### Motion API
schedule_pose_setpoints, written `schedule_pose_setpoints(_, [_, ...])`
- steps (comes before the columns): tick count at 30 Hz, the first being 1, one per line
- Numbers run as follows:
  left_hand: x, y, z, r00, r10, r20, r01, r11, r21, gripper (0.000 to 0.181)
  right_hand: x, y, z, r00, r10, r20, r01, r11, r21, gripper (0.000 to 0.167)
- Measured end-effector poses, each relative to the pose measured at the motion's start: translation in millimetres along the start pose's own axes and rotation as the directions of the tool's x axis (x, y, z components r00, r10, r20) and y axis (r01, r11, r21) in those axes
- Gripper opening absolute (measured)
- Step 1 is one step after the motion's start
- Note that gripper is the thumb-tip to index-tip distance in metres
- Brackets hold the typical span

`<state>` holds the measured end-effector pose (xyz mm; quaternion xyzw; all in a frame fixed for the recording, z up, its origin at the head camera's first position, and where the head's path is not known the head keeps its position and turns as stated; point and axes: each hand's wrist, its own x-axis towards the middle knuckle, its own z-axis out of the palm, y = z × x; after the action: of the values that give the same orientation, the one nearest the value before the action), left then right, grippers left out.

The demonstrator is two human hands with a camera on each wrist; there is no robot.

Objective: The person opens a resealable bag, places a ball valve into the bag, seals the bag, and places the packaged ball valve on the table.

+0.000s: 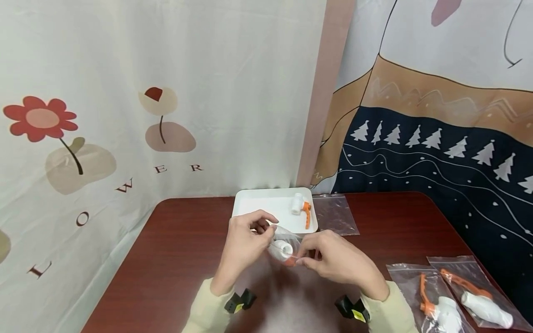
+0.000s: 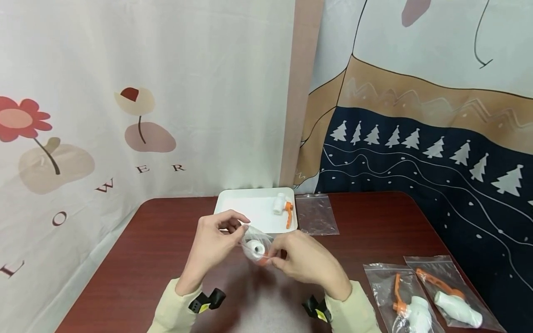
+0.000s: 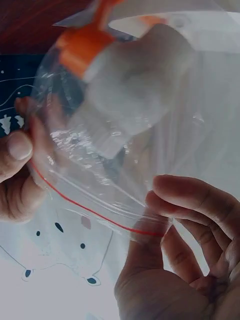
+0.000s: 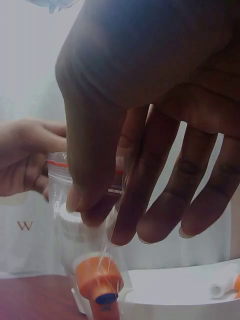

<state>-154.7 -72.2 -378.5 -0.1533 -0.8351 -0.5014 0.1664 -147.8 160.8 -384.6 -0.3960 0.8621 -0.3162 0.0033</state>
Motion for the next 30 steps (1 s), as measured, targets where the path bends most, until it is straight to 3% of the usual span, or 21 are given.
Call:
schedule_pose_setpoints(4, [-0.6, -0.5, -9.0, 0.995, 0.036, 0.091, -0.041, 0.997, 0.064, 0.028, -1.6, 5, -6, 0.999, 0.026, -0.024, -0.026, 1.0, 0.015, 0.008])
schedule_pose_setpoints(7, [-1.5, -0.9, -16.0, 0.977, 0.065, 0.201, -0.09, 0.989, 0.118, 0.034, -2.9, 9, -10, 0.999, 0.035, -0.026, -0.035, 0.999, 0.023, 0.005])
schedule_pose_setpoints(12, [-1.8, -2.4, -23.7, 0.922, 0.122, 0.367, -0.186, 0.972, 0.144, 0.048, -4.4, 13, -13, 0.999, 0.032, -0.017, -0.031, 0.998, 0.061, 0.003])
schedule_pose_setpoints(18, [-2.9, -3.0, -27.4, 0.833, 0.168, 0.528, -0.289, 0.944, 0.156, 0.039, -6.1, 15, -13, 0.999, 0.002, -0.033, 0.0, 0.998, 0.056, 0.004])
schedule_pose_setpoints(20, [-2.8, -4.3, -26.4, 0.808, 0.189, 0.558, -0.322, 0.935, 0.151, 0.033, -7.3, 15, -14, 0.999, -0.009, -0.047, 0.011, 0.999, 0.048, 0.007])
schedule_pose_setpoints(24, [-1.4, -7.8, -24.2, 0.779, 0.236, 0.581, -0.362, 0.926, 0.11, 0.033, -8.8, 15, -16, 0.998, -0.02, -0.062, 0.023, 0.998, 0.051, 0.011])
schedule_pose_setpoints(30, [3.1, -13.6, -24.5, 0.733, 0.371, 0.57, -0.429, 0.903, -0.035, 0.028, -9.3, 16, -19, 0.996, -0.037, -0.077, 0.042, 0.997, 0.069, 0.01])
